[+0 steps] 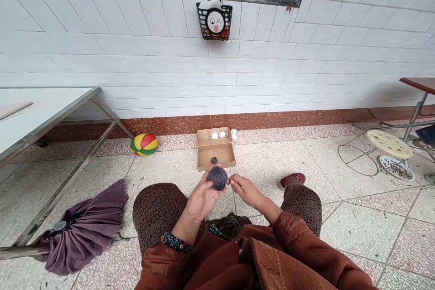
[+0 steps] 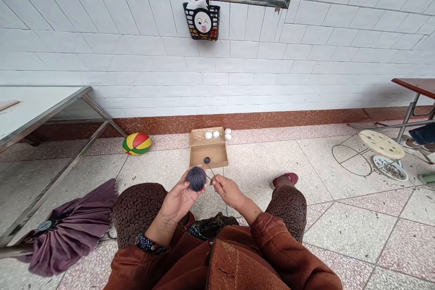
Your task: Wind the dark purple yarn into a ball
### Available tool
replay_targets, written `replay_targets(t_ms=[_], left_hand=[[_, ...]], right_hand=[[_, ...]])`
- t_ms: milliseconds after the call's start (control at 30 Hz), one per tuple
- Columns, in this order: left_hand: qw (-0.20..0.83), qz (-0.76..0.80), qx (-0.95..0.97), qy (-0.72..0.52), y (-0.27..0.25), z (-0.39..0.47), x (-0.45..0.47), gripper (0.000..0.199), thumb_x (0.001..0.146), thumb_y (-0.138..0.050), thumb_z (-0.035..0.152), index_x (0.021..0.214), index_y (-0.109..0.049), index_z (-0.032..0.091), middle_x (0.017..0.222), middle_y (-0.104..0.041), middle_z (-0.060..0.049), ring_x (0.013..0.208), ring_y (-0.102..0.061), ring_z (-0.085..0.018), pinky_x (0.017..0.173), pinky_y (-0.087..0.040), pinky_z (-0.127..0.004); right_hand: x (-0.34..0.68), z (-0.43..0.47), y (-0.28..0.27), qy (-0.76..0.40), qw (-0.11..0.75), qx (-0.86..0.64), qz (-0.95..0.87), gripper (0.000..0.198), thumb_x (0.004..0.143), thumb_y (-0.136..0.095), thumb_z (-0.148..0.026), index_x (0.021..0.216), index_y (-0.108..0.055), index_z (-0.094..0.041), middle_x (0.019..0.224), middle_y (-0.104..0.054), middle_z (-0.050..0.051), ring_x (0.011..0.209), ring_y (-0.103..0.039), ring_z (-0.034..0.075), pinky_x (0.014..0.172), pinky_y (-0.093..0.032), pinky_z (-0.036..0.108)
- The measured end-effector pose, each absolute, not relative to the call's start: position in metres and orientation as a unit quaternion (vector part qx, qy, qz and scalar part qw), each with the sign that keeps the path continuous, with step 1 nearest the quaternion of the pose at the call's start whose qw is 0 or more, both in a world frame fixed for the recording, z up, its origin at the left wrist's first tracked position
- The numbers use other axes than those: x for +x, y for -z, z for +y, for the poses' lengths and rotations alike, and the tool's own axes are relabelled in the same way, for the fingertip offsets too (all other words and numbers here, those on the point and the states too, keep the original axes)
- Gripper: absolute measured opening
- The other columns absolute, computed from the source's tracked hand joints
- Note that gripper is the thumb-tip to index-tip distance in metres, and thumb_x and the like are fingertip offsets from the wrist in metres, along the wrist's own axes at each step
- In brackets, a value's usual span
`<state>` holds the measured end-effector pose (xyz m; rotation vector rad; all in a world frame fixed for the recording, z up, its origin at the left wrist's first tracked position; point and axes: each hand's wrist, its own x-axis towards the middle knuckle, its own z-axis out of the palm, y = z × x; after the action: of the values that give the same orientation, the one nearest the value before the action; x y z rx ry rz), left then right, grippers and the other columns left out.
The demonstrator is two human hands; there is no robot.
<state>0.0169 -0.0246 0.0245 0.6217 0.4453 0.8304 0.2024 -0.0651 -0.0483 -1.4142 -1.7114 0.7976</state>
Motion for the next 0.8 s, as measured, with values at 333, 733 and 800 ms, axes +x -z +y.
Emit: replay_targets(t_ms=[333,733,800], left_hand=[[0.636,0.401,0.448,-0.484,0.004,-0.002,0.014,0.052,0.068,-0.081,0.028,0.115,-0.057,0.023,0.113,-0.066,-0.004,0.105,-0.061,-0.02,0.097,-0.044,-0.035],[0.76,0.2,0.536,-0.307,-0.025,-0.029,0.015,0.085,0.076,-0.076,0.032,0.151,-0.035,0.028,0.122,-0.061,-0.008,0.11,-0.056,-0.024,0.096,-0.041,-0.037],[0.78,0.19,0.501,-0.322,-0.03,-0.031,0.015,0.077,0.074,-0.078,0.033,0.145,-0.046,0.027,0.129,-0.059,-0.009,0.118,-0.053,-0.027,0.1,-0.039,-0.037]], right_hand=[[0.2,-0.088,0.009,-0.254,0.333,-0.448,-0.79,0.028,0.105,-0.042,-0.036,0.099,-0.064,-0.02,0.089,-0.07,0.006,0.081,-0.066,0.016,0.075,-0.05,0.025],[0.217,-0.033,-0.013,-0.205,0.43,-0.497,-0.725,0.028,0.102,-0.048,-0.04,0.09,-0.065,-0.021,0.084,-0.067,0.004,0.079,-0.063,0.017,0.075,-0.049,0.029],[0.213,-0.039,0.007,-0.232,0.422,-0.51,-0.713,0.028,0.103,-0.045,-0.037,0.089,-0.063,-0.02,0.082,-0.066,0.004,0.076,-0.062,0.016,0.072,-0.049,0.028]])
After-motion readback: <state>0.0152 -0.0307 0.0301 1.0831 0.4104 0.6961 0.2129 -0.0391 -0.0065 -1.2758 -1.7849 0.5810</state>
